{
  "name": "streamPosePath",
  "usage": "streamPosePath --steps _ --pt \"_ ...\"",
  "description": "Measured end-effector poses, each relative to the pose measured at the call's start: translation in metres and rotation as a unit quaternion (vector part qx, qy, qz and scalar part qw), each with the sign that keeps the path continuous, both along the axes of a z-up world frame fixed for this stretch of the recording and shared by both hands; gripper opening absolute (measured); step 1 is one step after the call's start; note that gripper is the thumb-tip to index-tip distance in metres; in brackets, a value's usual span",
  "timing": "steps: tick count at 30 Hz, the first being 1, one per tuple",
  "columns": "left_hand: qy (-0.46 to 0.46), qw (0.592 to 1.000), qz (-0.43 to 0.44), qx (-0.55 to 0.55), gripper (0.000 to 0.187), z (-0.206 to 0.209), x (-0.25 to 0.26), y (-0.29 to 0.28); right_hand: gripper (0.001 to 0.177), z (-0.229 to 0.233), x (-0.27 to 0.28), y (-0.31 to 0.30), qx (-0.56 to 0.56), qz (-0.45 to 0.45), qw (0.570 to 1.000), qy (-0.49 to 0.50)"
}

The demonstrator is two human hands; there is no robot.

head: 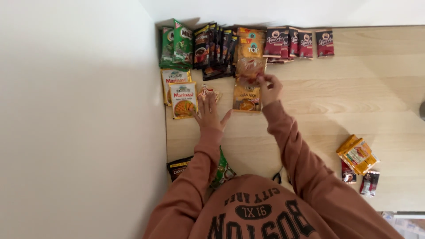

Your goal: The person removes packets of Milo, ChocoDrink, and Top Gula Aren from a drawer and arranges them into groups on a desk. They then pick up the packets and place them back into the drawer.

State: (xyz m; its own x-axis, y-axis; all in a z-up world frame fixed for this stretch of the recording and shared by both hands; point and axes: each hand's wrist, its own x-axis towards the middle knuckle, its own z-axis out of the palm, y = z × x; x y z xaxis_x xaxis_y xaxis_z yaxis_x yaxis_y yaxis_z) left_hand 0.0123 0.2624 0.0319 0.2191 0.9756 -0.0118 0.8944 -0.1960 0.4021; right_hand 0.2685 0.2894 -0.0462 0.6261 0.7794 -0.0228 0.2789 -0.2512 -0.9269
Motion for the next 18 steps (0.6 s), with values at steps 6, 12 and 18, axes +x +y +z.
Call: streamPosePath --steps 6,12,18 --pt "-0.036 0.99 -0.072 0.119 0.066 0.013 0.007 -0.005 0.034 0.035 -0.073 -0.001 0.01 0.196 0.972 0.128" --pt "-0.011 0.995 -0.098 -0.013 0.047 0.0 0.002 0.003 0.097 0.085 -0.068 -0.028 -0.183 0.125 0.936 -0.272" --pt "-0.111 0.99 -0.078 0.029 0.037 0.012 -0.015 -0.022 0.086 0.103 -0.043 -0.055 -0.239 0.094 0.945 -0.202"
